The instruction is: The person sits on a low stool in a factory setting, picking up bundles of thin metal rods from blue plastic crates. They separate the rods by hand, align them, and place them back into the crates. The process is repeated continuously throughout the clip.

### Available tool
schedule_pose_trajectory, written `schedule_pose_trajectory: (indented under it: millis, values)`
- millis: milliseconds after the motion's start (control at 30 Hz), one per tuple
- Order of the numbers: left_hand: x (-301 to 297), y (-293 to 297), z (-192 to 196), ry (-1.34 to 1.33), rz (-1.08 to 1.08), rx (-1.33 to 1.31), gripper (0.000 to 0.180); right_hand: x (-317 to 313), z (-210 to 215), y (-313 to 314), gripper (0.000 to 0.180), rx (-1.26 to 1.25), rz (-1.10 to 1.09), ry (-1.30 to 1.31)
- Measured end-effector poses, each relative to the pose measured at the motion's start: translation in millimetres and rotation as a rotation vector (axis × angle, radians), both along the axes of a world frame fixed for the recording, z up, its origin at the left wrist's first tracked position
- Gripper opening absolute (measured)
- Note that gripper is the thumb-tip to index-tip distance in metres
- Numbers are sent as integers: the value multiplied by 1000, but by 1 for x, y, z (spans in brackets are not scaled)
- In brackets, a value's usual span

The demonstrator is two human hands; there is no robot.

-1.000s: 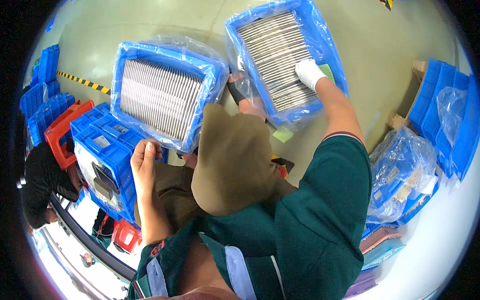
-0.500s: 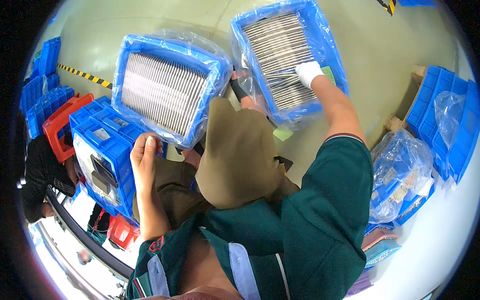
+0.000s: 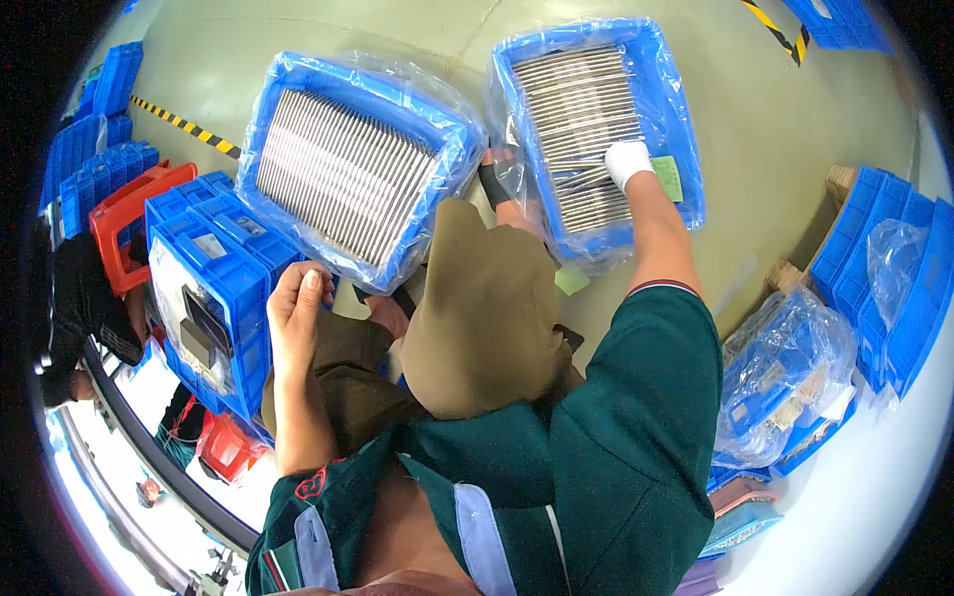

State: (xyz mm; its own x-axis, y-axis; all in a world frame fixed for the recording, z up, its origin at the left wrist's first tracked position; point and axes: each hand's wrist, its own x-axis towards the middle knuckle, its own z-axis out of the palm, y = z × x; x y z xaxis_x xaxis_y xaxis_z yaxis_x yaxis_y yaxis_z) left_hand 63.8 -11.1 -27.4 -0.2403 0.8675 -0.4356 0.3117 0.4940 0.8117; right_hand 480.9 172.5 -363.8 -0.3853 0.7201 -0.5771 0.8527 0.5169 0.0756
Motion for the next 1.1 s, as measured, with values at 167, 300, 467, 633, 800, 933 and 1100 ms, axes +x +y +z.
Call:
schedule_pose_trajectory:
  millis: [167, 300, 467, 633, 800, 933, 1100]
  values:
    - [-2, -3, 2, 22, 7, -18, 27, -10, 31, 4, 15, -35, 187, -76]
    - [1, 0, 9, 22, 21, 68, 19, -1, 52, 1, 19, -238, -15, 18]
    - [7, -1, 18, 19, 8, 112, 19, -8, 71, -20, 24, -273, -14, -10]
    - [5, -3, 22, 44, -9, 165, 19, -17, 113, -34, 34, -175, -202, 22]
    - [1, -6, 29, 27, 6, 229, 19, -4, 138, -31, 33, -79, -142, -96]
    - [-2, -8, 36, 27, 0, 238, 19, -5, 125, -24, 28, -33, -280, -183]
    - [-6, -13, 37, 22, 8, 231, 21, -46, 120, -13, 24, -220, -272, -474]
